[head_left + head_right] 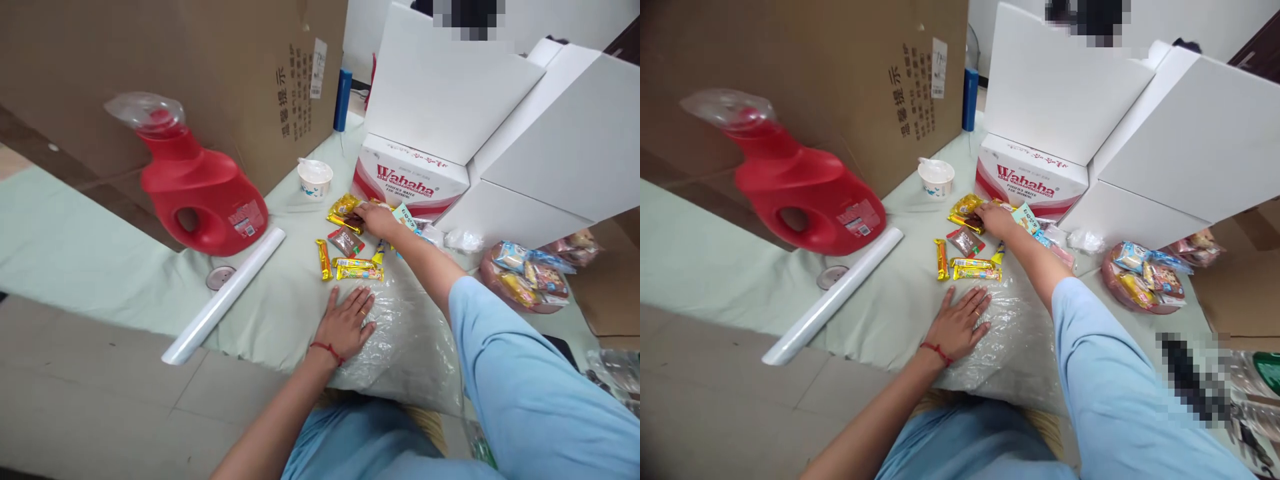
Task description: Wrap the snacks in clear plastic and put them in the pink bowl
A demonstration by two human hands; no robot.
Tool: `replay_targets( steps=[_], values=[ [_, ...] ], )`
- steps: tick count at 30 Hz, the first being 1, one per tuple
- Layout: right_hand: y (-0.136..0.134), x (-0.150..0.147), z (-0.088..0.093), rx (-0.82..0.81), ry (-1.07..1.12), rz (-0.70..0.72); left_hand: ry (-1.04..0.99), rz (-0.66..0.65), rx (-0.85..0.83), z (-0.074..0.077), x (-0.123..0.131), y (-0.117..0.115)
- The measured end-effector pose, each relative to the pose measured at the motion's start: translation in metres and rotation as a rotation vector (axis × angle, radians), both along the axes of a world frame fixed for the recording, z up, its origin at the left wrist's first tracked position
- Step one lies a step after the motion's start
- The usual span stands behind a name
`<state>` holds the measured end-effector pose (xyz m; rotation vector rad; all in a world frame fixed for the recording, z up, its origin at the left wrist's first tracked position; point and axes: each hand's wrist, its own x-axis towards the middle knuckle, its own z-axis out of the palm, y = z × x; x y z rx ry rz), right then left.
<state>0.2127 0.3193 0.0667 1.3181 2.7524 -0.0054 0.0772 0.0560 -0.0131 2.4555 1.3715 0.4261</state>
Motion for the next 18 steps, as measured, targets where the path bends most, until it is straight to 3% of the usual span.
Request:
replay_targets(
  steps=[3,5,9,12,15,18],
  values=[
    [-0.017,0.016,0.008,0.03,0.129,-0.078,0.027,0.006,0.018,0.001,-0.001,0.0],
    [-0.039,0.043,0.018,0.054,0.231,-0.15,0.033,0.013,0.033,0.0,-0.001,0.001],
    [-0.103,0.136,0.044,0.037,0.294,-0.247,0.014,0.0,0.028,-0.002,-0.001,0.002],
    [-0.158,0.218,0.056,-0.063,0.13,-0.352,0.014,-0.01,0.024,-0.003,0.0,0.003],
    [-0.204,0.277,0.052,-0.167,-0.093,-0.512,0.028,-0.008,0.029,-0.002,0.001,0.005],
    [-0.23,0.302,0.034,-0.157,-0.219,-0.618,0.055,0.0,0.035,-0.001,0.003,0.005]
  ],
)
